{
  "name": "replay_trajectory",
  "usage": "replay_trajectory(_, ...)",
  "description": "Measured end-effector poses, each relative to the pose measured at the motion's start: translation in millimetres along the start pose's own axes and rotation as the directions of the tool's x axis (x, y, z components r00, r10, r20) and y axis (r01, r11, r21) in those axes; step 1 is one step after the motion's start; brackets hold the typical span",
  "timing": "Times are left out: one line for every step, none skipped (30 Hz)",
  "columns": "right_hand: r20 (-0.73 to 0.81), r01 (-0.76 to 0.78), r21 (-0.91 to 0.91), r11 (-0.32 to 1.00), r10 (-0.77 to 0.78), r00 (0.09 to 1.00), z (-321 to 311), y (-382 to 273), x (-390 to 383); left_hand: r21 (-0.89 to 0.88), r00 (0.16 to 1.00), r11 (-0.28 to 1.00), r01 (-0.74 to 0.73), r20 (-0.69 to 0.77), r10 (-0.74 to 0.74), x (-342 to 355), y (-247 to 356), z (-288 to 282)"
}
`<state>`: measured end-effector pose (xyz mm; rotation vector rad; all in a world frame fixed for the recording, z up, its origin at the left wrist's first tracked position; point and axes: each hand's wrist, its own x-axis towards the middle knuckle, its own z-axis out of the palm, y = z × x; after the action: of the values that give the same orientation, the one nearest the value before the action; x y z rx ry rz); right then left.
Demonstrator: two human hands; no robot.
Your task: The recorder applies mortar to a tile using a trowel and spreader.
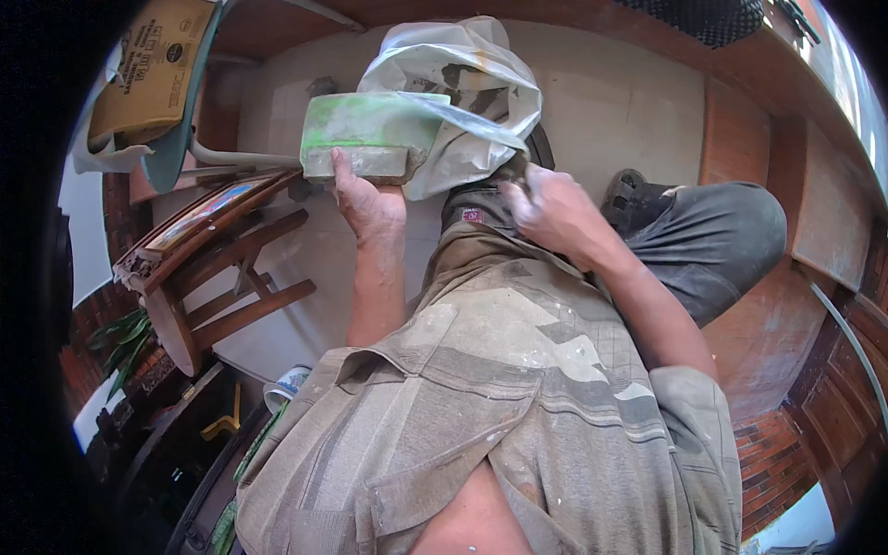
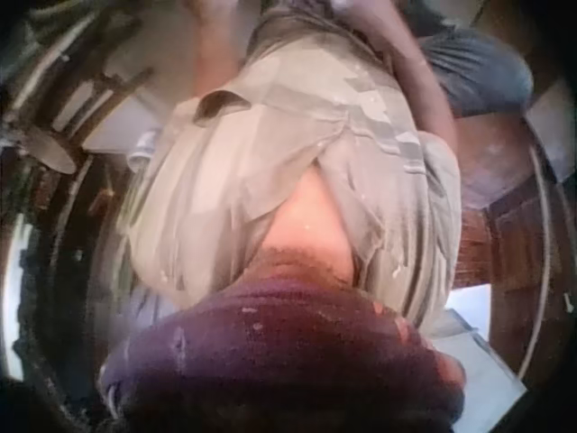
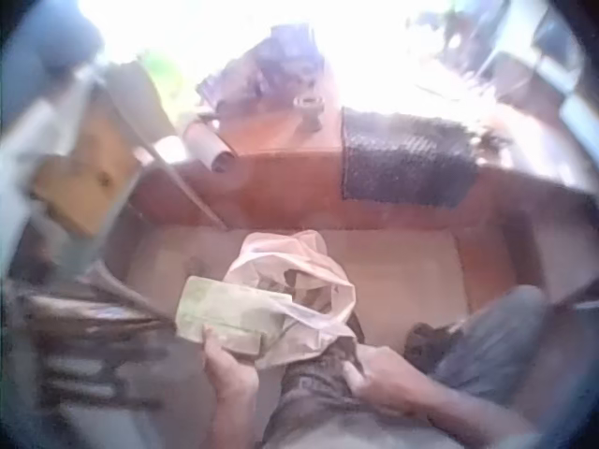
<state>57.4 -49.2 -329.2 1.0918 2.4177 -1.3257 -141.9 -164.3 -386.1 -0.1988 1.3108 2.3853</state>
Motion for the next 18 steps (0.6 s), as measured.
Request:
replay_trajectory(0.01, 0.005, -0.002, 1.0, -0.005, 1.0, -7.7, 4.3, -9.3, -0.041, 0.995, 0.998, 0.05, -0.081, -0.053, 1.8, 2.5, -5.2)
replay_trajectory(-0.01, 0.041, -0.076, 0.996, -0.042, 0.999, -14.9, 9.8, -17.6, -0.066, 0.994, 0.996, 0.052, -0.097, -0.058, 7.9, 5.7, -8.9)
replay_trajectory(-0.035, 0.074, -0.148, 0.986, -0.08, 0.996, -19.4, 14.7, -21.4, -0.065, 0.993, 0.997, 0.049, -0.1, -0.055, 12.0, 7.4, -8.9)
replay_trajectory(-0.032, 0.078, -0.147, 0.986, -0.083, 0.996, -19.1, 19.4, -22.4, -0.037, 0.994, 0.998, 0.044, -0.1, -0.047, 14.9, 9.3, -8.8)
replay_trajectory(-0.054, 0.116, -0.23, 0.966, -0.132, 0.99, -16.1, 24.5, -22.7, -0.009, 0.994, 0.999, 0.038, -0.1, -0.039, 16.3, 11.3, -8.8)
replay_trajectory(-0.081, 0.138, -0.314, 0.939, -0.172, 0.982, -14.1, 28.9, -24.3, -0.01, 0.994, 0.999, 0.046, -0.094, -0.047, 15.8, 11.1, -2.4)
replay_trajectory(-0.086, 0.13, -0.315, 0.94, -0.165, 0.983, -10.3, 30.3, -22.0, -0.015, 0.992, 0.996, 0.083, -0.096, -0.084, 14.0, 10.7, 5.1)
replay_trajectory(-0.185, 0.139, -0.414, 0.899, -0.233, 0.955, -4.4, 29.8, -16.1, -0.019, 0.988, 0.993, 0.121, -0.099, -0.122, 12.4, 8.5, 9.9)
replay_trajectory(-0.266, 0.146, -0.509, 0.848, -0.316, 0.91, 1.3, 26.6, -11.2, -0.017, 0.988, 0.993, 0.117, -0.101, -0.119, 11.7, 7.2, 11.4)
replay_trajectory(-0.28, 0.099, -0.521, 0.848, -0.279, 0.919, 9.4, 24.9, -7.2, -0.014, 0.994, 0.997, 0.08, -0.077, -0.081, 14.2, 2.3, 11.3)
replay_trajectory(-0.279, 0.1, -0.518, 0.849, -0.278, 0.919, 18.7, 21.5, -9.6, -0.011, 0.998, 0.999, 0.042, -0.053, -0.043, 15.3, -1.2, 10.7)
replay_trajectory(-0.252, 0.12, -0.503, 0.856, -0.278, 0.927, 27.2, 18.1, -15.7, -0.015, 0.998, 0.999, 0.042, -0.049, -0.043, 14.1, -3.0, 12.1)
replay_trajectory(-0.225, 0.139, -0.487, 0.862, -0.278, 0.934, 31.0, 16.9, -18.7, -0.03, 0.998, 0.998, 0.046, -0.047, -0.048, 11.7, -4.0, 12.9)
replay_trajectory(-0.234, 0.132, -0.513, 0.848, -0.286, 0.929, 27.4, 17.2, -16.5, -0.046, 0.998, 0.998, 0.051, -0.044, -0.053, 10.0, -5.7, 14.5)
replay_trajectory(-0.264, 0.102, -0.516, 0.85, -0.272, 0.925, 20.3, 22.1, -10.2, -0.041, 0.998, 0.998, 0.055, -0.042, -0.057, 5.3, -6.5, 17.4)
replay_trajectory(-0.294, 0.056, -0.512, 0.857, -0.236, 0.926, 20.6, 27.6, -3.8, -0.067, 0.994, 0.995, 0.076, -0.079, -0.081, 2.3, -5.6, 19.8)
replay_trajectory(-0.325, 0.008, -0.506, 0.862, -0.2, 0.925, 22.7, 31.0, -1.0, -0.094, 0.988, 0.991, 0.096, -0.114, -0.107, 0.6, -4.4, 20.8)
replay_trajectory(-0.284, 0.048, -0.488, 0.872, -0.21, 0.935, 26.5, 27.7, -6.3, -0.094, 0.988, 0.991, 0.1, -0.108, -0.11, 7.8, -8.3, 18.1)
